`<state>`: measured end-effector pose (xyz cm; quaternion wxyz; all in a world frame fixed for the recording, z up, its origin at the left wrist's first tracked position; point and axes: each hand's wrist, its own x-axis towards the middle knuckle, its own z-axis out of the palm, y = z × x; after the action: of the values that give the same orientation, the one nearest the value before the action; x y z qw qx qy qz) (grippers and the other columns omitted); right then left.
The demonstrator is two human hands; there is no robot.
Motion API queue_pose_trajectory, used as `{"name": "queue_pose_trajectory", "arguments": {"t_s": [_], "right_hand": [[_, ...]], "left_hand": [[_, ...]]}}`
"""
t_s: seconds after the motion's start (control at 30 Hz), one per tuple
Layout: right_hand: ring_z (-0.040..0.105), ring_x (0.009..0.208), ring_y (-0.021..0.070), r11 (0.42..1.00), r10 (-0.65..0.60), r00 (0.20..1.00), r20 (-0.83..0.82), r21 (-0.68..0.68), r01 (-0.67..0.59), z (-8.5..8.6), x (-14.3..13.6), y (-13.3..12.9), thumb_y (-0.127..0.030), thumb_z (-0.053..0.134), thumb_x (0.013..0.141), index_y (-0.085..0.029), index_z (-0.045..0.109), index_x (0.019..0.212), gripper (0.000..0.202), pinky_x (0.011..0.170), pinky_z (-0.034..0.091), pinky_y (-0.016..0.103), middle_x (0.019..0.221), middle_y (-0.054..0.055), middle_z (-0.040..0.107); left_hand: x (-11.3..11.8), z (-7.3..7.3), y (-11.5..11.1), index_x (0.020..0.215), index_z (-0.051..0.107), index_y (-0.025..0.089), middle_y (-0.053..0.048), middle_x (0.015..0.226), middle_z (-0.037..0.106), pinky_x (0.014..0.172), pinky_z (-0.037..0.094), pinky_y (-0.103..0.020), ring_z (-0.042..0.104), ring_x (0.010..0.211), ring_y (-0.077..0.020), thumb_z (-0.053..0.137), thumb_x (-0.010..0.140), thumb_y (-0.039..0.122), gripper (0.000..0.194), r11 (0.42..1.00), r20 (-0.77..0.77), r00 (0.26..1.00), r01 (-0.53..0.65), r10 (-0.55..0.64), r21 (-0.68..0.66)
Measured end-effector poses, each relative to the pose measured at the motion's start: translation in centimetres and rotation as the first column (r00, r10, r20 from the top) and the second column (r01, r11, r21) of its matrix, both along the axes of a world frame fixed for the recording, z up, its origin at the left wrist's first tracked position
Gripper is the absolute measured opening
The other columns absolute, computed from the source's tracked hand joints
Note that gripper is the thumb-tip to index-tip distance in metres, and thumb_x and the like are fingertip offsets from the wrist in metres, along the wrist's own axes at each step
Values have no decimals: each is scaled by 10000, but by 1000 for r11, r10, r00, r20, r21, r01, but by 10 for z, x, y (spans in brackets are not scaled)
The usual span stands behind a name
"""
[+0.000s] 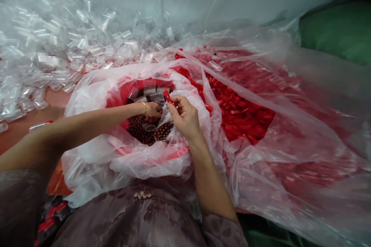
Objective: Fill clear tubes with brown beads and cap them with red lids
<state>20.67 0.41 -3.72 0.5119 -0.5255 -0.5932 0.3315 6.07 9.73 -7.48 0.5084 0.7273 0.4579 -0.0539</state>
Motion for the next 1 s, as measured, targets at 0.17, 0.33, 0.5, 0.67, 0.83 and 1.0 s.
{"name": "queue_pose_trajectory", "arguments": {"t_s": [0.17,0.33,0.5,0.67,0.83,1.0], "right_hand": [[504,423,63,999,-28,998,-59,-20,27,-1,2,1,-454,609,792,-210,561,928,283,396,399,203,763,-17,657],[491,405,54,998,-51,988,-147,22,55,-1,3,3,-442,607,797,-203,549,919,275,396,393,200,775,-15,661],[489,422,70,998,-62,992,-108,14,63,-3,2,4,-457,599,797,-200,586,940,294,435,417,209,627,-48,602],[561,529,92,996,39,980,-194,-76,-54,7,-5,1,-476,614,769,-207,610,906,302,488,466,219,695,-22,630],[501,539,56,994,10,919,-395,-94,-52,22,-13,2,-449,722,645,-218,623,831,313,432,408,160,730,-35,614],[404,388,59,962,30,860,-509,-220,-164,31,-27,9,-456,691,641,-223,526,772,314,316,339,178,545,-83,488]], "left_hand": [[7,3,-6,871,620,122,20,603,613,559,470,-204,555,521,-86,576,758,151,125,988,138,980,-132,141,-76],[-19,25,-5,875,598,104,5,757,657,689,485,-198,588,647,-59,700,656,77,243,926,488,792,-256,366,-279],[-52,51,-30,898,596,106,-11,818,673,794,495,-266,611,759,-97,800,558,114,396,910,608,694,-176,386,-377],[-57,57,-61,946,575,109,-24,851,653,793,495,-288,602,771,-109,776,634,174,377,916,663,648,-148,375,-374],[-47,53,-70,910,538,108,13,767,602,699,469,-247,563,681,-85,728,693,199,303,952,668,694,-83,268,-296],[-50,57,-68,884,531,113,22,746,594,686,475,-267,572,654,-94,721,701,222,285,950,664,711,-20,233,-312]]}}
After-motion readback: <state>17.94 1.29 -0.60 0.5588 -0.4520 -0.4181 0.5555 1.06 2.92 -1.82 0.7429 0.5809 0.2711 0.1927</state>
